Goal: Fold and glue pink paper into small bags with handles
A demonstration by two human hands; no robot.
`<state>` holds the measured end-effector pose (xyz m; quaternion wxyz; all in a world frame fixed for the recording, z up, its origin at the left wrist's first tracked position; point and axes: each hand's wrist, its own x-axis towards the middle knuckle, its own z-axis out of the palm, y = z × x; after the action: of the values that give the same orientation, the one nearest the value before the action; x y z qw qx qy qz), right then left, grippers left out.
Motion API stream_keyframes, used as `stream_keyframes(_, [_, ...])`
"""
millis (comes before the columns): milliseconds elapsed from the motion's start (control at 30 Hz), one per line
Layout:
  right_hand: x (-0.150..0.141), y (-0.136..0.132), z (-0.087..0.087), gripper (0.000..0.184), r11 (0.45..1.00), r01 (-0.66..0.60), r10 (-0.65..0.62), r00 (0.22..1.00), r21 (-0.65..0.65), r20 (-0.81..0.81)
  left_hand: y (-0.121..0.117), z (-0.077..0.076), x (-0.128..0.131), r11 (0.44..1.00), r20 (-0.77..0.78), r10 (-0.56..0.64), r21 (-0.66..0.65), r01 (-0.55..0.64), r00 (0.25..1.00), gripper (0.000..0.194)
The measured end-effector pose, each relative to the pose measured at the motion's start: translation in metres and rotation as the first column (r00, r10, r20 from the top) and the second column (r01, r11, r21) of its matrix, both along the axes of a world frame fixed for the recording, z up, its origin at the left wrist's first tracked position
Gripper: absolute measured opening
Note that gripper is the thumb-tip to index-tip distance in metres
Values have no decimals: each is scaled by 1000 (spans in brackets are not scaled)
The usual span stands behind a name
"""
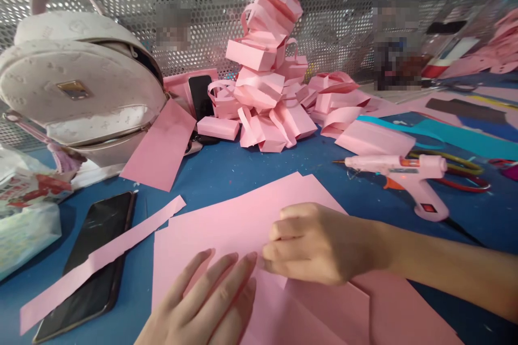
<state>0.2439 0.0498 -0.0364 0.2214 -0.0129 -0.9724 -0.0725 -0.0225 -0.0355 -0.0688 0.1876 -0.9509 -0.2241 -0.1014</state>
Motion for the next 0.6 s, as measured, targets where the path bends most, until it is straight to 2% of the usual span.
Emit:
stream_keyframes(200, [2, 2, -2, 11, 999, -35, 35, 999, 7, -31, -10, 4, 8, 985, 41, 125, -127, -119, 991, 38])
stream_keyframes(333, [2, 2, -1, 12, 999, -42, 43, 998, 17, -40, -12, 4, 11, 982, 84, 127, -148, -113, 988, 39])
stream_keyframes(600, [1, 0, 0, 17, 999, -41, 42, 999, 27, -30, -10, -5, 11, 989, 174, 108, -119, -88, 979, 40])
